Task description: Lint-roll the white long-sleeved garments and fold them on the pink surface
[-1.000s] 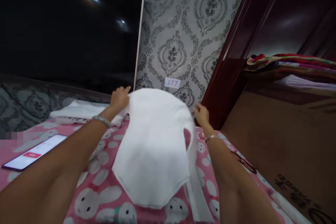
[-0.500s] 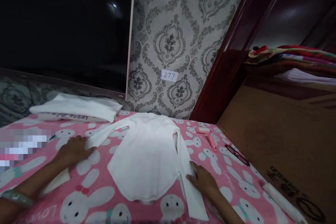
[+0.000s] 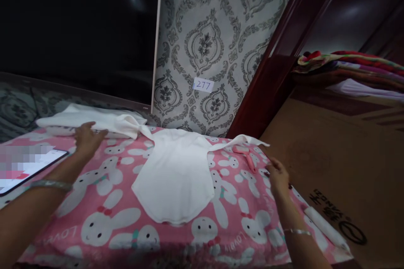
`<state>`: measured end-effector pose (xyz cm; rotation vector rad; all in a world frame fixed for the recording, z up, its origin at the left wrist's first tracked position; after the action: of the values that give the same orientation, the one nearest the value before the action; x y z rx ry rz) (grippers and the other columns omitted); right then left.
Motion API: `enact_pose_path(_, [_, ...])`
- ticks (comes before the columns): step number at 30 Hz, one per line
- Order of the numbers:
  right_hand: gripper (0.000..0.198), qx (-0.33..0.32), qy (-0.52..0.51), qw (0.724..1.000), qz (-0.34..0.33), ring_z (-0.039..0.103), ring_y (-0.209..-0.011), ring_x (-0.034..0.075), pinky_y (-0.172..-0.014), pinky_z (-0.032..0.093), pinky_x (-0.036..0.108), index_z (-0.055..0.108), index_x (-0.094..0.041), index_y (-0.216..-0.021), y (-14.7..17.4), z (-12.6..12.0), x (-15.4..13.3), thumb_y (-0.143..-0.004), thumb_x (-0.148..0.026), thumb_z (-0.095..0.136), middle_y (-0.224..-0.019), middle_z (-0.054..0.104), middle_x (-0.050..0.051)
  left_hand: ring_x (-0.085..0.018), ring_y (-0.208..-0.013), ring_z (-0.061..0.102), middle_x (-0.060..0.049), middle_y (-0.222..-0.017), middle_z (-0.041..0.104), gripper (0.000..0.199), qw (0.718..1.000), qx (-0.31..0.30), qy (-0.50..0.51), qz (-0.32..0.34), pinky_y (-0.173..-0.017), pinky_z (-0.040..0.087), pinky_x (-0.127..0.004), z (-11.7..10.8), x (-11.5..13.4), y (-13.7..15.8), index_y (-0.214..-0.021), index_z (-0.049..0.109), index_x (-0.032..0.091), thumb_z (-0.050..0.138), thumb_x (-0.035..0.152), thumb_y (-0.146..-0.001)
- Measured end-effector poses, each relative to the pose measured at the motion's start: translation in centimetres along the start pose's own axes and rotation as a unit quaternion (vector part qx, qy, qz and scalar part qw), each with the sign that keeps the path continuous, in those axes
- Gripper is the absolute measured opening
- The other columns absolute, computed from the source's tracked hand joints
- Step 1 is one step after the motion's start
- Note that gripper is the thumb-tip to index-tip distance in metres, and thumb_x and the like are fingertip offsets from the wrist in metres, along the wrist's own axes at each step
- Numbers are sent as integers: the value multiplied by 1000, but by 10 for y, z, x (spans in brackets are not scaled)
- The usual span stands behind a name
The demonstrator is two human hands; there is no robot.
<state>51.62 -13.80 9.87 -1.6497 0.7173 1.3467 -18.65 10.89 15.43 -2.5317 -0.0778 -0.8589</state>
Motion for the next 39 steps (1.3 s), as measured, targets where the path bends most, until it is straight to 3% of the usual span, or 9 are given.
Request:
enact_pose_path(4, [33,-253,170,952,22,57,-54,21,-47,44,33,64,-26,-79,85,79,44,-70,-55,49,-66,63,2,-19,-80,62,2,-76,67,18,984,-172,-36,20,-75,47,-28,65,10,53,-78,61,21,51,35,-81])
enact_pose_path(6, [34,-316,249,915,-17,58,-55,22,-51,44,34,59,-27,-67,123,109,52,-79,-54,43,-61,61,2,-19,-71,61,1,-64,63,27,970,-235,-44,42,-66,43,-28,94,20,83,-61,56,21,55,41,-78])
enact_pose_path(9, [29,-323,321,889,-53,60,-65,23,-59,42,33,56,-24,-63,147,132,50,-81,-47,53,-65,64,4,-22,-68,60,-2,-65,62,29,959,-270,-65,52,-61,39,-30,120,32,111,-59,54,21,60,45,-74])
enact_pose_path(14, [11,-304,400,857,-111,56,-67,17,-59,35,26,55,-21,-70,158,152,32,-78,-26,59,-74,65,4,-26,-80,63,-5,-73,63,14,962,-262,-57,46,-70,43,-34,134,48,124,-65,48,22,57,31,-72])
enact_pose_path(19, [18,-290,178,939,-52,47,-54,15,-51,34,25,49,-23,-74,154,142,29,-76,-41,53,-59,52,-3,-23,-83,66,-4,-81,65,12,965,-260,21,4,-72,49,-33,132,46,130,-82,49,21,47,32,-80])
enact_pose_path(22, [33,-270,72,960,16,39,-46,12,-45,30,25,49,-24,-77,147,121,45,-69,-55,55,-54,43,-8,-20,-76,67,-3,-82,67,22,959,-274,69,-24,-66,51,-31,126,36,136,-93,49,20,42,39,-85])
enact_pose_path(27, [37,-272,114,955,40,39,-42,12,-44,31,25,54,-22,-79,150,99,68,-66,-57,57,-52,45,-7,-21,-79,65,-4,-82,66,16,959,-282,31,-1,-69,47,-31,117,29,144,-91,51,21,49,28,-77])
enact_pose_path(35, [53,-291,214,932,-40,49,-53,17,-53,36,26,63,-18,-114,167,103,52,-73,-50,54,-55,52,-5,-25,-86,66,-7,-90,69,57,947,-314,-46,50,-75,47,-33,118,36,162,-134,44,16,49,31,-80])
enact_pose_path(39, [46,-307,247,917,-63,48,-54,17,-55,38,27,66,-19,-115,177,102,51,-76,-38,51,-59,52,-4,-24,-95,66,-5,-101,69,55,940,-325,-59,79,-81,47,-33,120,29,168,-134,48,24,45,22,-79])
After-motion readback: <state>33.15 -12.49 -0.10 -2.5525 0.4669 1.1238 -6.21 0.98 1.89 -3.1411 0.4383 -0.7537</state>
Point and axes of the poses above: each hand's wrist, its own y-axis away from the middle knuckle, its own z-axis out of the palm, x = y × z, the point moved 10 cm from there along -y, towards the middle knuckle
